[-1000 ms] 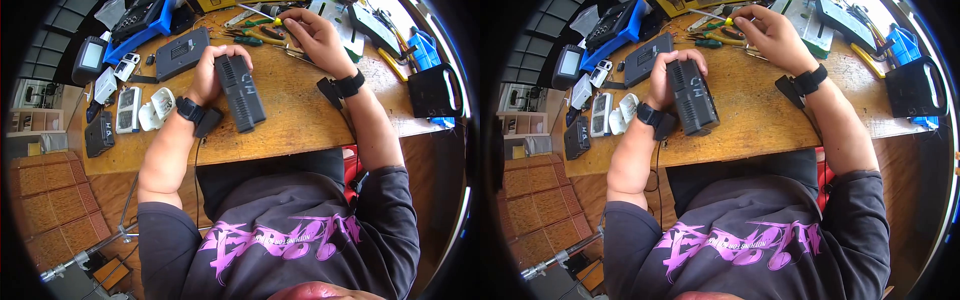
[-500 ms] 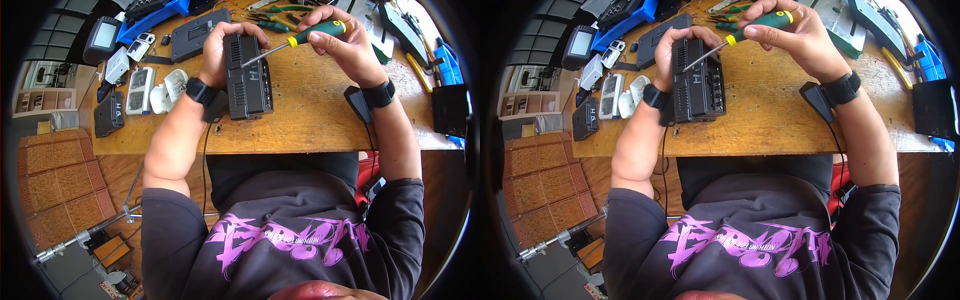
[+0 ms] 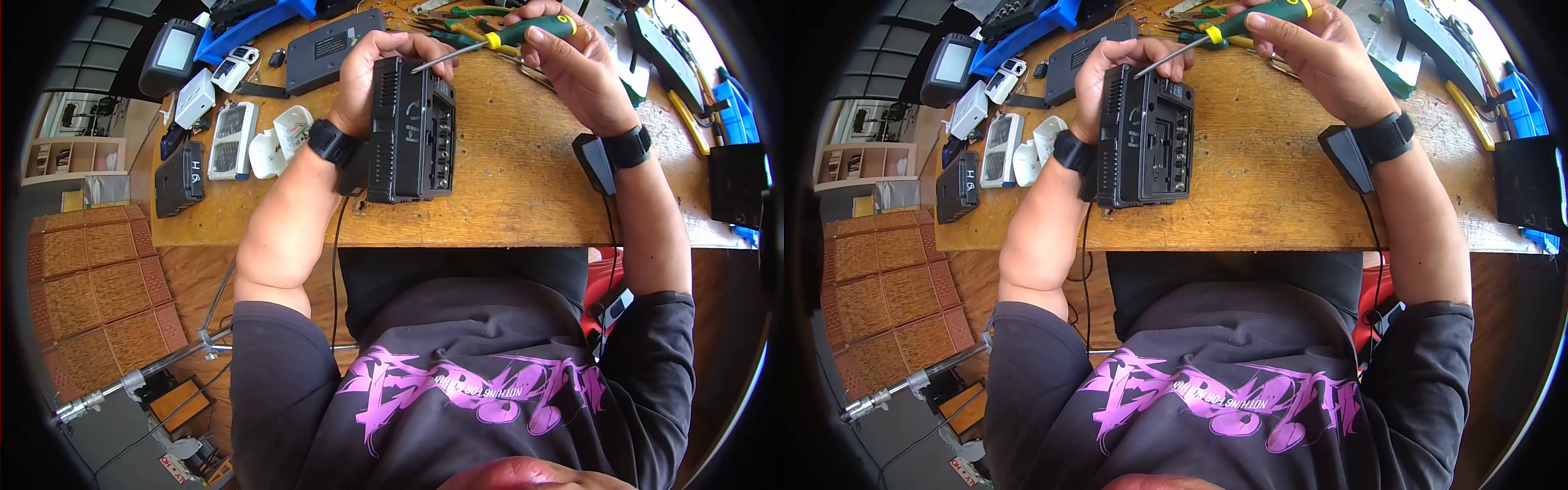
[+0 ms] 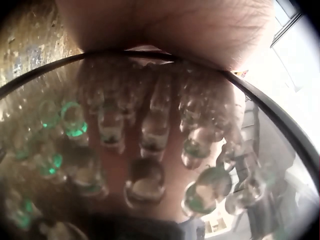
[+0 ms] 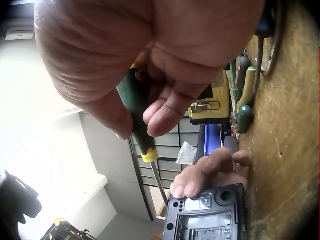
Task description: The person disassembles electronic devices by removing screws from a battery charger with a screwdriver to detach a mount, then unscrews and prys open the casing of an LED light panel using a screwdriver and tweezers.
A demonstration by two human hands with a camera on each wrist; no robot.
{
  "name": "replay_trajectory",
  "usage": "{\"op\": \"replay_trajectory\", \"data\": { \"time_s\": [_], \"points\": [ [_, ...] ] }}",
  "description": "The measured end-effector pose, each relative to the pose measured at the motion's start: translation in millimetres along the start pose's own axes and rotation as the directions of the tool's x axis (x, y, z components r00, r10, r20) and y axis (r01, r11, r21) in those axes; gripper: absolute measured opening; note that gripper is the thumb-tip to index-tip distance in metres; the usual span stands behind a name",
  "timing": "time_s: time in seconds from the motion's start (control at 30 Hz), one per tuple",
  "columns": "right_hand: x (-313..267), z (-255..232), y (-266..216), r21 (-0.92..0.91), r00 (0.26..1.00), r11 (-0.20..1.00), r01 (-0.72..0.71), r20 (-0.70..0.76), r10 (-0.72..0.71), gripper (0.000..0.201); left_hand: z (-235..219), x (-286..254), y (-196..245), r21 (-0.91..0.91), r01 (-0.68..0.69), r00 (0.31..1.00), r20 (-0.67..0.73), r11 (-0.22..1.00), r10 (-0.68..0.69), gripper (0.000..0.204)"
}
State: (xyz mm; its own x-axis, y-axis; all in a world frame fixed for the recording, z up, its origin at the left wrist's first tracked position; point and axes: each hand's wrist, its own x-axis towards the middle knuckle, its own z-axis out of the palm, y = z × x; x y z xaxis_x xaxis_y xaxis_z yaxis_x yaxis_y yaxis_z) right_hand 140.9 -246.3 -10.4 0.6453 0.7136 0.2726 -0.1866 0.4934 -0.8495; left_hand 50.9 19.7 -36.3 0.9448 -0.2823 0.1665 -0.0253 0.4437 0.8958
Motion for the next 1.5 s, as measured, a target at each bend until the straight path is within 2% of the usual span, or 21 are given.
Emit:
{"op": "replay_trajectory", "data": {
  "time_s": [0.33, 0.4, 0.53, 0.93, 1.0, 1.03, 1.1, 1.13, 1.17, 1.2, 1.23, 1.27, 1.3, 1.33, 1.37, 1.43, 1.47, 1.5],
  "points": [
    [2, -2, 2, -0.018, 1.000, 1.000, 0.013, 0.004, -0.013, 0.023, -4, 3, -2, 0.012, -0.004, 1.000, 0.015, 1.000, 0.004, 0.054],
    [1, -2, 2, -0.028, 1.000, 0.999, 0.015, 0.007, -0.015, 0.023, -6, 4, -2, -0.053, -0.002, 0.999, 0.045, 0.999, 0.004, 0.055],
    [1, 1, 0, -0.039, 1.000, 0.999, 0.016, 0.010, -0.015, 0.024, -2, 1, 1, -0.016, 0.023, 1.000, 0.005, 1.000, -0.023, 0.055],
    [0, -1, 1, -0.015, 1.000, 1.000, -0.015, 0.021, 0.015, 0.025, -11, 2, -1, 0.000, 0.066, 0.998, 0.000, 0.998, -0.066, 0.056],
    [1, -2, 2, -0.014, 1.000, 1.000, -0.019, 0.017, 0.019, 0.025, -14, 6, -5, -0.038, -0.088, 0.996, -0.019, 0.995, 0.087, 0.054],
    [1, -2, 2, 0.017, 1.000, 1.000, -0.009, 0.026, 0.008, 0.025, -16, 7, -6, -0.039, -0.088, 0.996, -0.019, 0.995, 0.087, 0.054],
    [3, -4, 3, 0.046, 0.999, 0.999, 0.000, 0.033, -0.001, 0.026, -20, 7, -3, 0.087, -0.209, 0.972, -0.088, 0.974, 0.217, 0.056],
    [3, -7, 3, 0.039, 1.000, 0.999, 0.005, 0.020, -0.005, 0.026, -31, 10, -5, 0.126, -0.277, 0.960, -0.007, 0.953, 0.280, 0.059],
    [3, -8, 3, 0.031, 1.000, 0.999, 0.010, 0.006, -0.010, 0.027, -20, 8, -2, 0.124, -0.277, 0.960, -0.007, 0.953, 0.280, 0.059],
    [3, -7, 3, 0.029, 1.000, 1.000, 0.009, 0.005, -0.009, 0.027, 0, 3, 3, -0.093, -0.309, 0.948, -0.105, 0.947, 0.299, 0.037],
    [3, -3, 2, 0.013, 0.999, 1.000, 0.024, -0.035, -0.023, 0.027, 12, 3, 5, -0.303, -0.345, 0.934, -0.204, 0.888, 0.293, 0.020],
    [3, -1, 2, -0.004, 0.996, 0.999, 0.037, -0.076, -0.038, 0.028, 8, 7, -4, -0.306, -0.345, 0.934, -0.203, 0.888, 0.293, 0.020],
    [3, -2, 2, -0.006, 0.996, 0.999, 0.037, -0.078, -0.037, 0.028, 0, 14, -14, -0.051, -0.436, 0.870, -0.278, 0.898, 0.407, 0.018],
    [4, -4, 3, -0.007, 0.995, 0.999, 0.042, -0.094, -0.042, 0.028, -8, 18, -23, 0.210, -0.484, 0.788, -0.316, 0.849, 0.528, 0.018],
    [4, -5, 2, -0.008, 0.993, 0.999, 0.048, -0.109, -0.049, 0.028, -8, 16, -19, 0.206, -0.485, 0.789, -0.315, 0.850, 0.527, 0.018],
    [3, 2, -4, 0.002, 0.993, 0.999, 0.039, -0.114, -0.039, 0.028, -10, 6, -3, 0.182, -0.432, 0.878, -0.138, 0.883, 0.458, 0.065],
    [2, 4, -7, 0.016, 0.993, 0.999, 0.030, -0.116, -0.028, 0.028, -11, 6, -2, 0.292, -0.443, 0.865, -0.108, 0.848, 0.489, 0.072],
    [3, 1, -5, 0.011, 0.993, 0.999, 0.031, -0.118, -0.029, 0.028, -10, 6, -3, 0.288, -0.446, 0.864, -0.106, 0.847, 0.491, 0.072]
  ]
}}
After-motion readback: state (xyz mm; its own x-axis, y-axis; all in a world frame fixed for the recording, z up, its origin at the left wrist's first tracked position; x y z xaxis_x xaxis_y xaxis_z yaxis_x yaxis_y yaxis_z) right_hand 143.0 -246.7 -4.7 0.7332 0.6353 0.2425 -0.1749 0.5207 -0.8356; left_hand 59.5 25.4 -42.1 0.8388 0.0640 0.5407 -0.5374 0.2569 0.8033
